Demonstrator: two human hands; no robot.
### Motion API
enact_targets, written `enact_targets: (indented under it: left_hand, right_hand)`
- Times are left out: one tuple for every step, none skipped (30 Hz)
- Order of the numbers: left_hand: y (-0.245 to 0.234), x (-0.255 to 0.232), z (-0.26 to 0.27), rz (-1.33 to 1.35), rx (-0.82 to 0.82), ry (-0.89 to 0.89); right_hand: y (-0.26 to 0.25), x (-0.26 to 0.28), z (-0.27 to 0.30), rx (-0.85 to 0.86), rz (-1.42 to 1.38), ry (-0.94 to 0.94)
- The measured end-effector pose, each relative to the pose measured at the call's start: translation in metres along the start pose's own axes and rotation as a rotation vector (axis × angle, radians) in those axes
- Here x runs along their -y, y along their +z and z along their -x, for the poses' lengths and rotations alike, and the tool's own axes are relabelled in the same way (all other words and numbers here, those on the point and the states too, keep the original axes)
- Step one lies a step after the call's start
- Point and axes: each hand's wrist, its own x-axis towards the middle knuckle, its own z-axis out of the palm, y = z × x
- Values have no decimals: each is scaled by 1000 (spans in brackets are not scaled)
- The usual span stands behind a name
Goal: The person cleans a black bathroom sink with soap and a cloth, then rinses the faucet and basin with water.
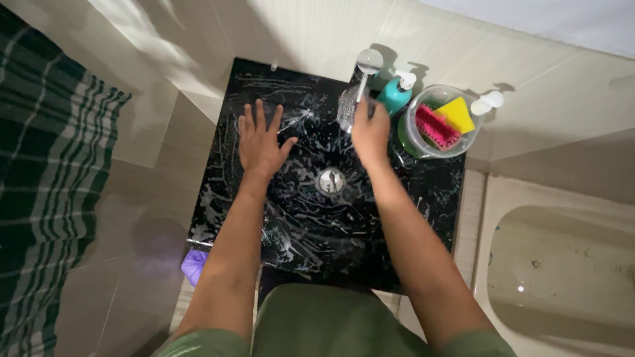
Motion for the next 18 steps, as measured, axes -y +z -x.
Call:
enact_targets:
  left_hand:
    - [0, 0, 1, -5, 16, -1]
    - [-3, 2, -1, -15, 24, -4]
    - [-5, 3, -3, -16, 22, -10]
    - [-4, 0, -3, -12, 26, -12]
    - [-4, -1, -3, -8, 30, -14]
    - [-4, -1, -2, -8, 34, -20]
    - [-4, -1, 0, -8, 38, -25]
    - [-5, -2, -1, -8, 40, -28]
    - [-5, -2, -2, -1, 35, -23]
    - [-5, -1, -2, 7, 34, -21]
    - [-5, -1, -1, 15, 32, -18]
    - [-5, -1, -1, 14, 34, -18]
    - [-4, -2, -1, 13, 35, -19]
    - [-4, -1, 1, 10, 39, -20]
    - [-4, 0, 1, 10, 35, -17]
    - [-4, -1, 0, 11, 28, -15]
    - [-5, -1, 0, 11, 21, -13]
    - [-4, 0, 1, 6, 20, -15]
  right_hand:
    - [0, 4, -7, 32, -46, 156]
    - [3, 7, -9, -19, 53, 50]
    - [6, 10, -9, -70, 151, -58]
    - [6, 11, -8, -124, 256, -160]
    - [6, 11, -2, -129, 248, -246]
    - [6, 11, 9, -131, 240, -335]
    - [6, 11, 20, -133, 232, -423]
    - [4, 12, 30, -135, 268, -487]
    - [2, 12, 41, -136, 304, -551]
    - [2, 13, 49, -134, 341, -611]
    - [4, 13, 51, -144, 334, -600]
    - [6, 13, 51, -155, 326, -591]
    - [7, 13, 50, -166, 319, -582]
    - [9, 14, 47, -169, 296, -520]
    - [11, 16, 39, -172, 274, -458]
    - [12, 19, 29, -175, 252, -399]
    - [10, 24, 16, -94, 149, -220]
    - [8, 30, 3, -7, 47, -40]
